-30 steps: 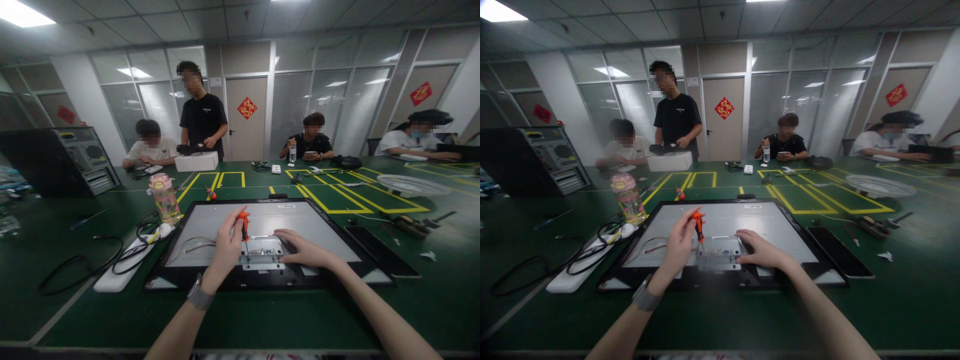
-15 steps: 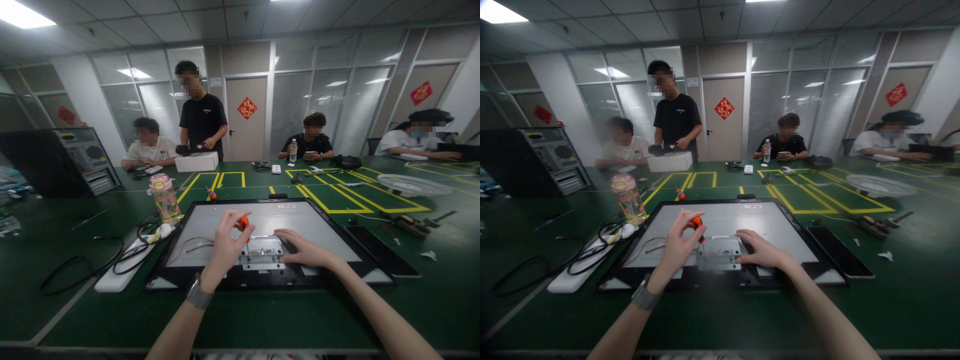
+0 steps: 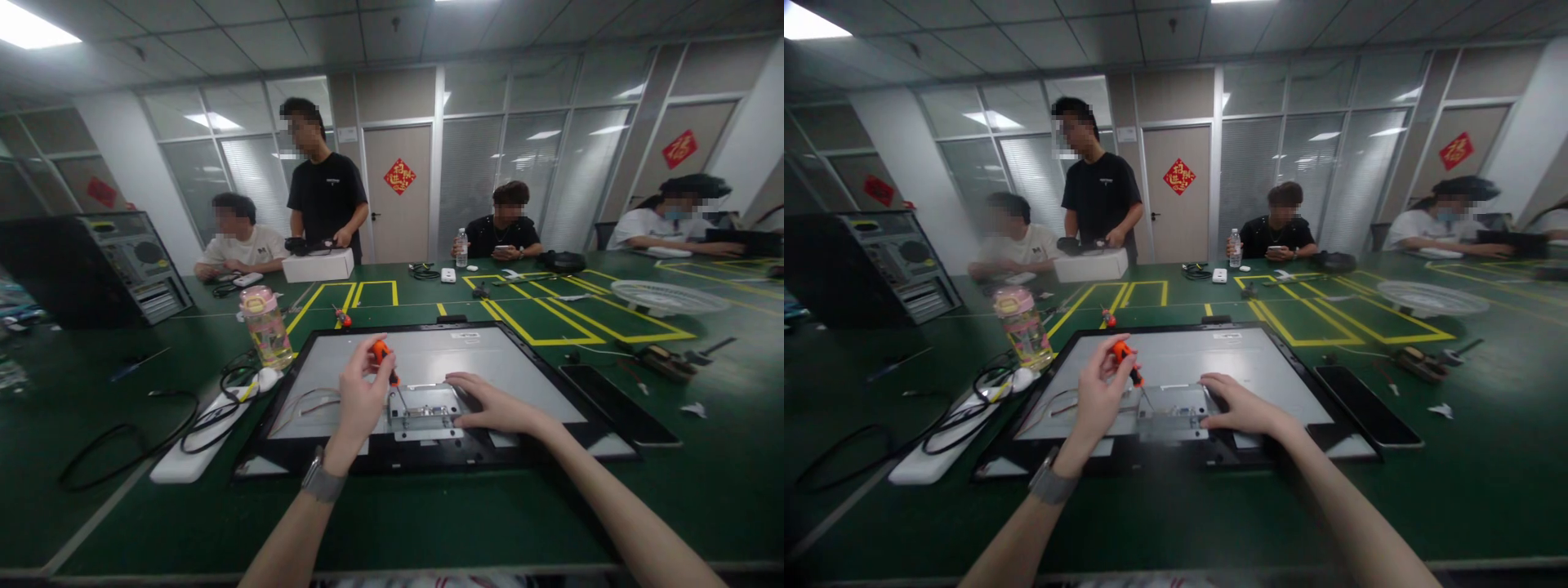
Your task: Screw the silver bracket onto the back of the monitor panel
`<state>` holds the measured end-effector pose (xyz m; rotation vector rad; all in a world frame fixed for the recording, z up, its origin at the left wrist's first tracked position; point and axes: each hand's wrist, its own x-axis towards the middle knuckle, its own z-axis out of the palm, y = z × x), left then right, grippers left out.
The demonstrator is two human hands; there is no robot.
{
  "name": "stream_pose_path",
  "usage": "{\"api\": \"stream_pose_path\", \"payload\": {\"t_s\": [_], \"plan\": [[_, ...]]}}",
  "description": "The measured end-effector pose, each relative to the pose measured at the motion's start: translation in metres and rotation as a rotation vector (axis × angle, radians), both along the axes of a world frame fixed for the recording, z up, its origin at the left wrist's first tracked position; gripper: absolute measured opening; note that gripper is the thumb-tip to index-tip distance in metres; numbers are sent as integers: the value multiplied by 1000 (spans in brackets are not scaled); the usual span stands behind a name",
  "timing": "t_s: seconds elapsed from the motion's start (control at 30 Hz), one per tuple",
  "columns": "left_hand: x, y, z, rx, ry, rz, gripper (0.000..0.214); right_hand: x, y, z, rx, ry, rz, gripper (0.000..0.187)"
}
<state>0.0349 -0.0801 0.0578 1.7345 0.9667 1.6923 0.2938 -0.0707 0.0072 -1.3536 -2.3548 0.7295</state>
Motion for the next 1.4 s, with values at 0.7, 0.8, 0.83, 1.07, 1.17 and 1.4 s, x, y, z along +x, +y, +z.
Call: {"api": "stream_pose_path", "payload": {"t_s": [0.7,0.8,0.83,1.07,1.17,1.4], "plan": [[36,-1,-29,-177,-281,-88,33,-1,2,-2,18,4,5,83],[38,-1,-31,-172,-266,-94,33,-1,3,-4,23,9,-2,83],[39,-1,-31,-168,-261,-94,33,0,3,-4,23,12,-1,83],[39,-2,-33,-115,-229,-74,31,1,3,-5,40,31,6,81],[39,-2,-33,-110,-235,-74,30,0,2,-3,59,19,10,80],[41,-5,-34,-103,-205,-89,29,-1,2,-1,127,17,9,73]]}}
